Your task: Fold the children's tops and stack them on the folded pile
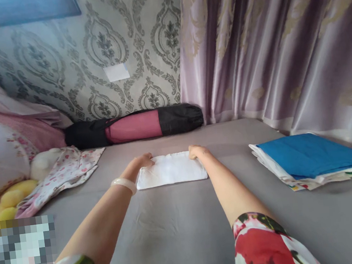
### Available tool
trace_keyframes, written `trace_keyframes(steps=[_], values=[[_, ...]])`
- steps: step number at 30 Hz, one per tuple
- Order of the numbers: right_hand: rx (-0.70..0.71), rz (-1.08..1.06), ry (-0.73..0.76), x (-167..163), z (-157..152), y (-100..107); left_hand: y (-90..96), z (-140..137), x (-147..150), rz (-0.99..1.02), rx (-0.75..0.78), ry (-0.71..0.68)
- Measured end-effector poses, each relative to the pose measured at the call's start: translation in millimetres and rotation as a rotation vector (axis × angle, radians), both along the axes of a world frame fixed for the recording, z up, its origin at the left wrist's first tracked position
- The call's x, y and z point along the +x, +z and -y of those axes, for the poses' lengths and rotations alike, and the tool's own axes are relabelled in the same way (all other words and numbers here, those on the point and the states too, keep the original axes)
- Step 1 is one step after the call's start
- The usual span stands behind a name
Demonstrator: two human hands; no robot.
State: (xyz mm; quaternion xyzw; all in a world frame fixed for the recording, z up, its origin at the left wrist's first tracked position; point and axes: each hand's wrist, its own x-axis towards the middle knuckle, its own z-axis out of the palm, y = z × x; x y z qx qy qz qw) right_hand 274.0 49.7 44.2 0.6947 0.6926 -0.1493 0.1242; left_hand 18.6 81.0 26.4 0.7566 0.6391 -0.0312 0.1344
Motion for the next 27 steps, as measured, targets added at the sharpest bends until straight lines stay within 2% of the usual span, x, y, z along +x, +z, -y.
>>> trace_keyframes(steps=[4, 8, 11, 14, 19, 23, 27], values=[[0.126, 0.014, 0.016, -3.9, 14.7, -5.1, -1.9, 15.8, 5.0, -0.036, 0.01, 0.061], [0.267, -0.022, 0.061, -0.5, 31.5, -9.8, -4.1, 33.5, 3.9, -0.023, 0.092, 0.066], [0.322, -0.059, 0.074, 5.3, 39.0, -7.3, 1.2, 45.5, 0.0, 0.006, 0.154, 0.055], [0.352, -0.093, 0.082, 12.0, 43.4, 2.5, 14.6, 53.8, -4.2, 0.037, 0.196, 0.054], [0.406, -0.156, 0.107, 23.9, 50.8, 27.3, 48.0, 60.8, -14.7, 0.109, 0.227, 0.034], [0.51, -0.273, 0.144, 32.0, 59.3, 47.1, 73.6, 66.3, -25.4, 0.226, 0.27, -0.018], [0.615, -0.324, 0.165, 35.0, 70.7, 59.0, 86.1, 74.9, -30.3, 0.294, 0.389, -0.016]])
